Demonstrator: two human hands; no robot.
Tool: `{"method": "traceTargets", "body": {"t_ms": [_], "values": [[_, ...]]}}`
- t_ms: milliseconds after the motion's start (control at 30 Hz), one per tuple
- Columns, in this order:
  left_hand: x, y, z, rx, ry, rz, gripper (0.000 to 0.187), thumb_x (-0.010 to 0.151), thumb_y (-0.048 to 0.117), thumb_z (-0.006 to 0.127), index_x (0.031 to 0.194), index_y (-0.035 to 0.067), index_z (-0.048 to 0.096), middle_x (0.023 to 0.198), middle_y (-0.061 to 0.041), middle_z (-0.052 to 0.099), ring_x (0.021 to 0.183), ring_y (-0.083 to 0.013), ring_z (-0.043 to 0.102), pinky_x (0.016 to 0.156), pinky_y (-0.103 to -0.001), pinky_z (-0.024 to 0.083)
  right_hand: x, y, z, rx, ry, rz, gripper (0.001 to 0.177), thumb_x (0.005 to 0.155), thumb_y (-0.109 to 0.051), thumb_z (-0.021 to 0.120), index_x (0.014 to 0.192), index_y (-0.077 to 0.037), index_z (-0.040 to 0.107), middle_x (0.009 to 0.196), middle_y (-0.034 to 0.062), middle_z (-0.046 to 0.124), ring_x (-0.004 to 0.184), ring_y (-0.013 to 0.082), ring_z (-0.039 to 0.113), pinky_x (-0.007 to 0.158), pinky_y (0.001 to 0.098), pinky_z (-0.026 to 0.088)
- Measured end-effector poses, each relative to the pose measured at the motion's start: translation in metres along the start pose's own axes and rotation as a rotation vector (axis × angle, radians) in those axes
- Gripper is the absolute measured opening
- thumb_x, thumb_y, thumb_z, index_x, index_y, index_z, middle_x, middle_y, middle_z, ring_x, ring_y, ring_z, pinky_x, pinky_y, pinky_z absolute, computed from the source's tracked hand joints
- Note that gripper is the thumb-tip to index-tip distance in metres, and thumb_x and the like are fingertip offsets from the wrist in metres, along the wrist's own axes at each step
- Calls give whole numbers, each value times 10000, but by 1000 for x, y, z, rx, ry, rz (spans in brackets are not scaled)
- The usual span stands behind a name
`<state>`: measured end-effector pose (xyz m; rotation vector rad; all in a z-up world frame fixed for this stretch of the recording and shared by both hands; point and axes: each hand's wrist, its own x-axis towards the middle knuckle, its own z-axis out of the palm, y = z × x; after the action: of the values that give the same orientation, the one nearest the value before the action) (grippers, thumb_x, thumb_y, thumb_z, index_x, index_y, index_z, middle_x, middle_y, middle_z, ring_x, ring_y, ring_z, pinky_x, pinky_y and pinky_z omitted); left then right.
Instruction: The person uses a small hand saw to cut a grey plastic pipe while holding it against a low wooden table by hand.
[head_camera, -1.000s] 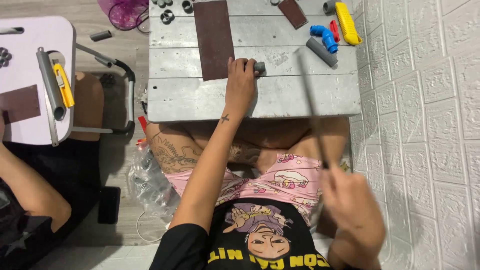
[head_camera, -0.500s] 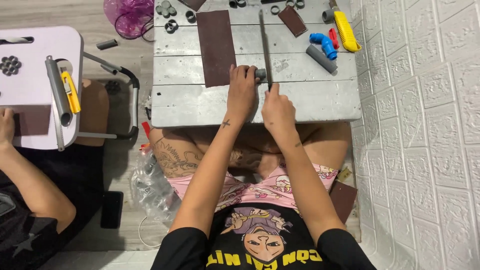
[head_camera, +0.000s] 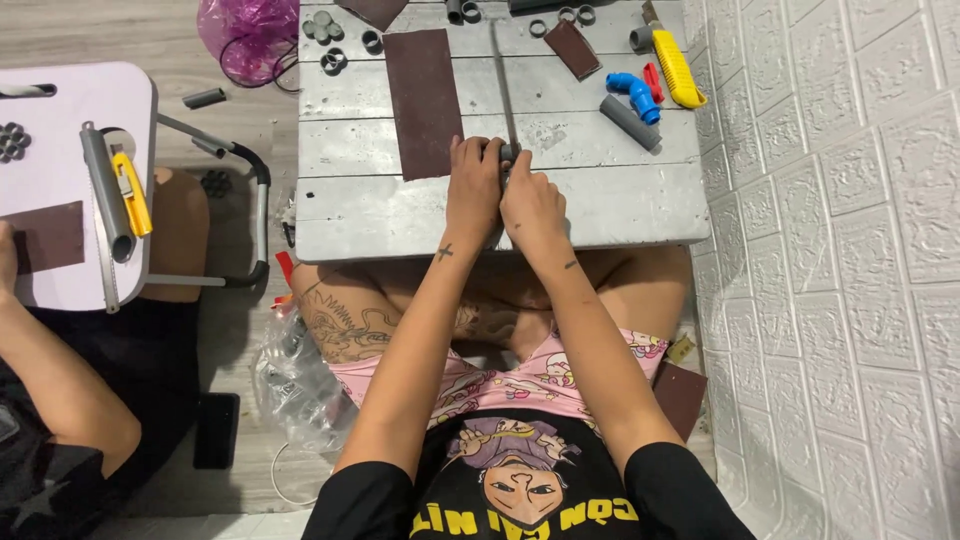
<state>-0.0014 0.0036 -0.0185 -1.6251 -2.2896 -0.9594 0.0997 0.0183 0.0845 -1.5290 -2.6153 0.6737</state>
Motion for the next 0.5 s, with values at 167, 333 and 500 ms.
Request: {"method": "traceTargets", "body": {"t_ms": [167,333,500], "values": [[0,2,-2,-8,-1,-7,284,979,203,676,1213,56,612,1070,-121,583,1171,-317,603,1210,-517,307,3,1,3,35,24,-26,416,992,-57,413,1371,112,435,895,318,701,872,504,726,766,615,574],[-1,2,-2,8,-7,-11,297,971,207,691,1216,62,604,1074,-113,576,1175,-310,602,1214,-513,313,13,7,12,-5,42,-36,352,980,-86,419,1287,77,476,879,300,704,849,497,727,743,604,581],[0,-1,4,74,56,-10,294,948,245,724,1181,96,624,1053,-91,540,1126,-289,563,1175,-478,381,31,17,28,-17,63,-40,250,944,-100,472,1117,61,551,845,283,690,832,512,721,713,619,584]]}}
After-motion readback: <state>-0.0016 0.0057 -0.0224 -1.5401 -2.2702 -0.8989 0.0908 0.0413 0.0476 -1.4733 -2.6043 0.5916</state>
